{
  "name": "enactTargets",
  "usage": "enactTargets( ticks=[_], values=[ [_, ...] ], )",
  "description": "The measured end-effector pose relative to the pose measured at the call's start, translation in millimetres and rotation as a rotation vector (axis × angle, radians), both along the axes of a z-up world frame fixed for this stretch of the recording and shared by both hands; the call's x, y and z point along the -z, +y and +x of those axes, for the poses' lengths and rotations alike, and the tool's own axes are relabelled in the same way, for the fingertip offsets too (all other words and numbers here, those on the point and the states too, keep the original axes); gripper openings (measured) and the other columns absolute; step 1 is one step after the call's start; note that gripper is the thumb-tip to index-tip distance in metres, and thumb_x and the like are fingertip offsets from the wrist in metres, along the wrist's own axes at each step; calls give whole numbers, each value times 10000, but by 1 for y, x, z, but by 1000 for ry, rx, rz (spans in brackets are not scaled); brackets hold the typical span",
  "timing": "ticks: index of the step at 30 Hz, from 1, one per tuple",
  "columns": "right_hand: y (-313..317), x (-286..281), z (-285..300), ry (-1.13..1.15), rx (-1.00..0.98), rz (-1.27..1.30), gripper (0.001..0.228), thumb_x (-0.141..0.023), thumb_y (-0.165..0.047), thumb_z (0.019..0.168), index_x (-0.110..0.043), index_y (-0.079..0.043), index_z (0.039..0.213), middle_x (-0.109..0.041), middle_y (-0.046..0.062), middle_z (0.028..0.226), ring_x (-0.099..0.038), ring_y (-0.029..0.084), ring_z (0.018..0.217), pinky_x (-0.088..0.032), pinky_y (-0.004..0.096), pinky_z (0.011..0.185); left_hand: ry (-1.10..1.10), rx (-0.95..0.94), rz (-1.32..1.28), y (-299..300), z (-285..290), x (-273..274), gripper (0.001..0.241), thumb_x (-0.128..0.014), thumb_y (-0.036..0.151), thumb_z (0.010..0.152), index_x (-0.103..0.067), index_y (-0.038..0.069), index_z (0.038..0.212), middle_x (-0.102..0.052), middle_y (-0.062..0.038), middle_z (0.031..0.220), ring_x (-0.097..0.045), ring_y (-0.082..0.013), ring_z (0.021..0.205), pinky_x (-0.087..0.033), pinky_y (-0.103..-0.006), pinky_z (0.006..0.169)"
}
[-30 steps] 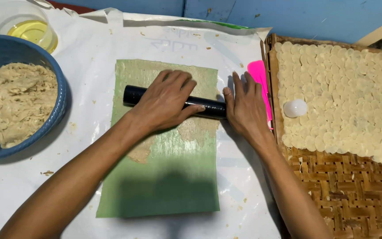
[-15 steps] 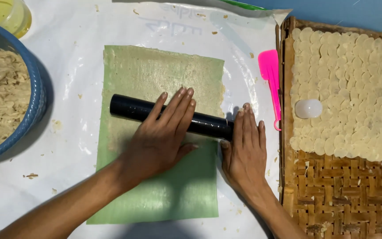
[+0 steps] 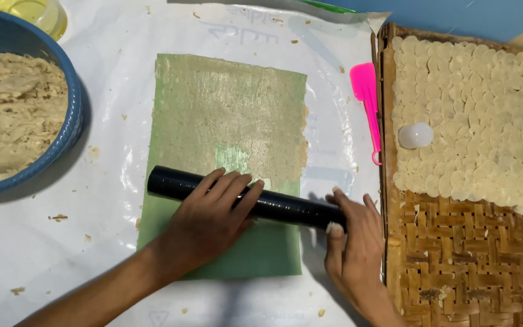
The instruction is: Rolling out dough into thin sheets to make crackers.
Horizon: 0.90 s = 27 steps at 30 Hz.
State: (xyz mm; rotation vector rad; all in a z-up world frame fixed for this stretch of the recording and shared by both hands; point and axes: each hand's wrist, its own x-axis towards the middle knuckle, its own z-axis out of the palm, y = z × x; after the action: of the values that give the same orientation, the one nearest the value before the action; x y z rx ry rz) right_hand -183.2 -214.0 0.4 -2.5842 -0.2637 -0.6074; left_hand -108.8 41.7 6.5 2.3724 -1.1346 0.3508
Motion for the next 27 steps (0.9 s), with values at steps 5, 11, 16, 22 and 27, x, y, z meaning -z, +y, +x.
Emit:
enactTargets(
  ticks=[5, 11, 16, 22, 27],
  values=[
    [-11, -13, 51, 54, -1, -69, 402, -424, -202, 1076, -575, 21, 1374, -628, 230, 1290, -620, 403, 1161, -497, 501, 987, -95, 77, 162, -4, 21, 15, 501, -675, 337, 919, -609, -14, 1270, -624, -138, 1031, -607, -299, 957, -481, -428, 886],
    [-19, -4, 131, 225, 28, -146, 453, -412, -332, 1115, -592, -43, 1413, -574, 251, 1362, -549, 459, 1292, -473, 574, 1026, -186, -14, 177, -23, 81, 36, 531, -718, 393, 889, -633, 22, 1259, -625, -141, 1006, -614, -321, 990, -509, -443, 853],
    [-16, 11, 174, 268, 54, -194, 546, -378, -432, 1136, -552, -26, 1457, -527, 299, 1428, -447, 476, 1400, -384, 575, 1122, -14, -17, 193, -35, 112, 16, 556, -739, 478, 889, -658, 33, 1211, -641, -146, 1038, -613, -330, 1058, -481, -491, 942],
    [-8, 13, 156, 322, 44, -194, 628, -286, -398, 1128, -303, 12, 1604, -301, 330, 1617, -224, 497, 1514, -178, 590, 1224, 60, -118, 206, -48, 115, 0, 696, -402, 506, 1086, -563, -92, 1405, -517, -333, 1477, -406, -440, 1462, -174, -628, 1201],
    [-1, 28, 118, 220, 83, -367, 687, -148, -392, 1087, -236, 79, 1579, -276, 275, 1658, -202, 381, 1569, -77, 545, 1285, -15, -47, 164, -40, 85, 7, 792, -369, 514, 1072, -412, -183, 1446, -393, -374, 1556, -272, -430, 1529, -114, -598, 1243]
  ],
)
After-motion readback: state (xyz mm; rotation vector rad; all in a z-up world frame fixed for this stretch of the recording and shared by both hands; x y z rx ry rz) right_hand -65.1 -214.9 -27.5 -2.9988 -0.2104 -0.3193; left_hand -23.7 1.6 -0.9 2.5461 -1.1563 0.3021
